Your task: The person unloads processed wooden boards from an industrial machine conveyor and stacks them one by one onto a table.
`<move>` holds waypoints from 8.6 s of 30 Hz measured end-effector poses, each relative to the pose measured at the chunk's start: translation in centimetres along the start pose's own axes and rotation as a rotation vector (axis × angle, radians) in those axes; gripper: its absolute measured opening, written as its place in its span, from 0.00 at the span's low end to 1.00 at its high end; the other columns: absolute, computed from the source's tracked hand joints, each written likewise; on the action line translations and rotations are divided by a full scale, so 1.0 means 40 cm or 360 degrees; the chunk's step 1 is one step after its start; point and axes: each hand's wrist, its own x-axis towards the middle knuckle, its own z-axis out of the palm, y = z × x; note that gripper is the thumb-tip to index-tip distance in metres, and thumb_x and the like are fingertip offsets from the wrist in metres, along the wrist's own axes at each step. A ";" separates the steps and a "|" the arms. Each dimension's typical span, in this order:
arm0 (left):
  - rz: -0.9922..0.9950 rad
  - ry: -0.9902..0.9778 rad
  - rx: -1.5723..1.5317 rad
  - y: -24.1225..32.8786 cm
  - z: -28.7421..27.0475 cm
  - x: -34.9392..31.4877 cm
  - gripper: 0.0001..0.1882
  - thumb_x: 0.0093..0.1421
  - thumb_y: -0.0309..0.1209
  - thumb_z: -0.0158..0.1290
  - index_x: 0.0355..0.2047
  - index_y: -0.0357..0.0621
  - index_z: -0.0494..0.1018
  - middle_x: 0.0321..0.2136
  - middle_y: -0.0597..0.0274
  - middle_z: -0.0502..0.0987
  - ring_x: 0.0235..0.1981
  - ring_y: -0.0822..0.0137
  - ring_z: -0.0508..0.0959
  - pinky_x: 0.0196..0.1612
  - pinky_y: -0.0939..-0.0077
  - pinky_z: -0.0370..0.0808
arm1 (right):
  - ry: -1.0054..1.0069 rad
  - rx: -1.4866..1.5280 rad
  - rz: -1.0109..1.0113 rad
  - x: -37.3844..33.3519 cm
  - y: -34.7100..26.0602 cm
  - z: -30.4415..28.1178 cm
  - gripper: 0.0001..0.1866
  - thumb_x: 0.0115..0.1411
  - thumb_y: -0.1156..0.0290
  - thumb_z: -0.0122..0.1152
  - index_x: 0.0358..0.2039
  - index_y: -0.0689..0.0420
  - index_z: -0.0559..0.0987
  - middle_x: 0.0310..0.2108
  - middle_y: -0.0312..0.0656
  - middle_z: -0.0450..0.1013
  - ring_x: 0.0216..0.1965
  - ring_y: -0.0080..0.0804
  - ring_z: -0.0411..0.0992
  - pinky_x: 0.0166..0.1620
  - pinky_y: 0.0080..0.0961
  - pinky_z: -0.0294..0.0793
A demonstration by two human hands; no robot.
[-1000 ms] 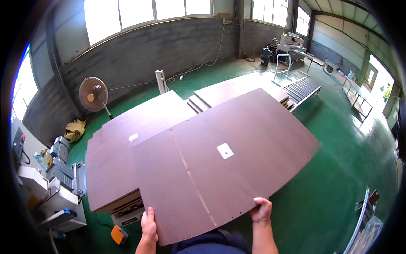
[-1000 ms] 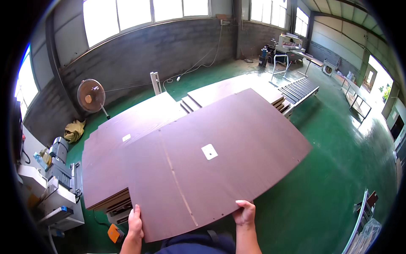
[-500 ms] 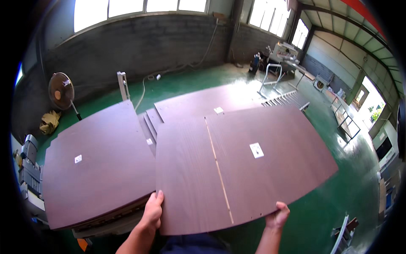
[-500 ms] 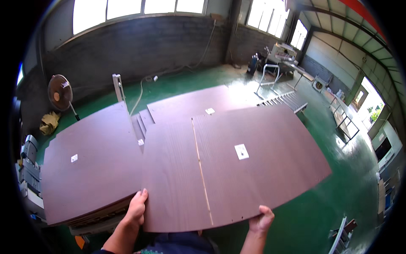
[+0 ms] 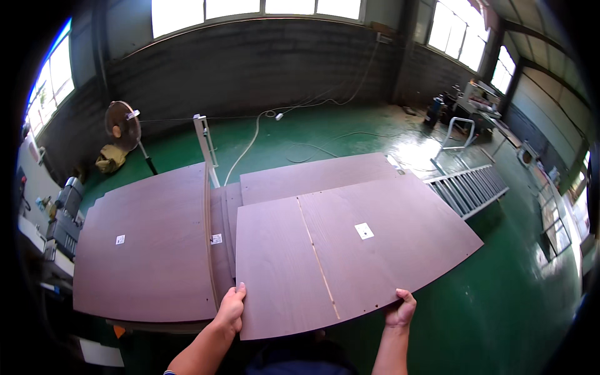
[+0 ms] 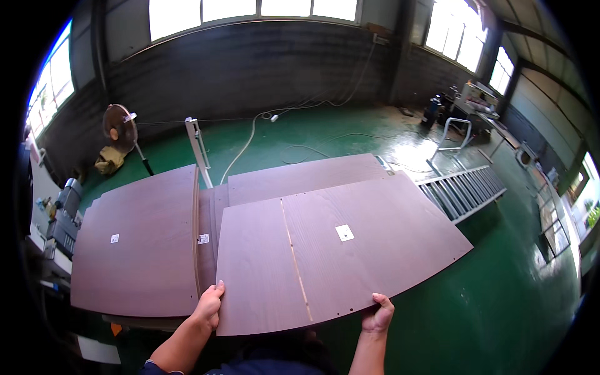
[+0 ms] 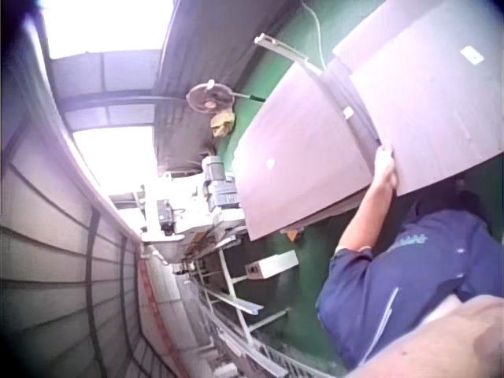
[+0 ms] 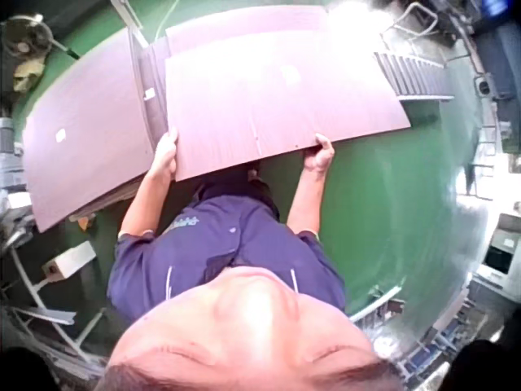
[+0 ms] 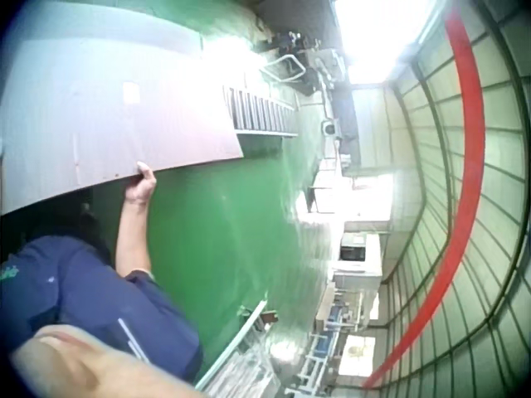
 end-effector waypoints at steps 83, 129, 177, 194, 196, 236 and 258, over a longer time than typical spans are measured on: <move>-0.0863 0.1667 -0.1354 -1.622 -1.122 -0.738 0.13 0.57 0.40 0.53 0.36 0.46 0.76 0.28 0.60 0.78 0.22 0.67 0.77 0.19 0.69 0.69 | -0.3357 -0.1830 -0.0668 -1.330 1.918 0.661 0.25 0.45 0.75 0.59 0.48 0.58 0.70 0.50 0.46 0.65 0.54 0.46 0.60 0.59 0.42 0.54; -0.0385 0.1721 -0.0977 -1.164 -2.671 -0.577 0.09 0.57 0.35 0.50 0.31 0.42 0.73 0.25 0.61 0.75 0.23 0.66 0.75 0.25 0.68 0.70 | -0.3333 -0.2333 -0.1026 -1.971 3.157 1.107 0.27 0.43 0.71 0.58 0.48 0.60 0.68 0.48 0.51 0.64 0.49 0.51 0.62 0.51 0.45 0.62; -0.0562 0.1697 -0.0300 -0.907 -3.035 -0.663 0.16 0.54 0.42 0.46 0.32 0.44 0.76 0.31 0.50 0.78 0.32 0.51 0.77 0.37 0.55 0.72 | -0.3072 -0.2033 -0.1183 -2.021 3.334 1.122 0.16 0.42 0.79 0.57 0.35 0.62 0.72 0.34 0.50 0.69 0.40 0.51 0.65 0.49 0.45 0.62; -0.0550 0.1684 -0.0597 -0.965 -3.014 -0.637 0.21 0.54 0.48 0.47 0.28 0.41 0.78 0.26 0.51 0.78 0.30 0.53 0.79 0.36 0.60 0.74 | -0.2991 -0.1995 -0.1166 -2.018 3.343 1.111 0.16 0.41 0.79 0.54 0.34 0.60 0.73 0.32 0.50 0.67 0.40 0.51 0.64 0.47 0.46 0.63; -0.0569 0.1621 -0.0625 -0.979 -3.026 -0.640 0.19 0.55 0.45 0.49 0.28 0.40 0.78 0.25 0.54 0.78 0.28 0.58 0.78 0.35 0.64 0.74 | -0.3002 -0.1969 -0.1162 -2.022 3.343 1.108 0.15 0.41 0.79 0.54 0.34 0.60 0.74 0.32 0.49 0.67 0.39 0.51 0.64 0.47 0.46 0.63; -0.0573 0.1581 -0.0383 -0.939 -3.019 -0.636 0.19 0.53 0.45 0.45 0.27 0.42 0.77 0.29 0.47 0.77 0.32 0.48 0.77 0.36 0.57 0.73 | -0.2957 -0.2140 -0.1254 -2.050 3.313 1.118 0.16 0.38 0.78 0.53 0.33 0.60 0.73 0.35 0.51 0.66 0.42 0.52 0.64 0.50 0.45 0.63; -0.0543 0.1715 -0.0339 -0.937 -2.982 -0.637 0.18 0.54 0.43 0.47 0.23 0.42 0.78 0.22 0.54 0.77 0.26 0.54 0.77 0.33 0.60 0.72 | -0.2988 -0.2112 -0.1193 -2.040 3.329 1.103 0.17 0.40 0.79 0.51 0.35 0.60 0.72 0.34 0.50 0.65 0.41 0.52 0.63 0.46 0.48 0.64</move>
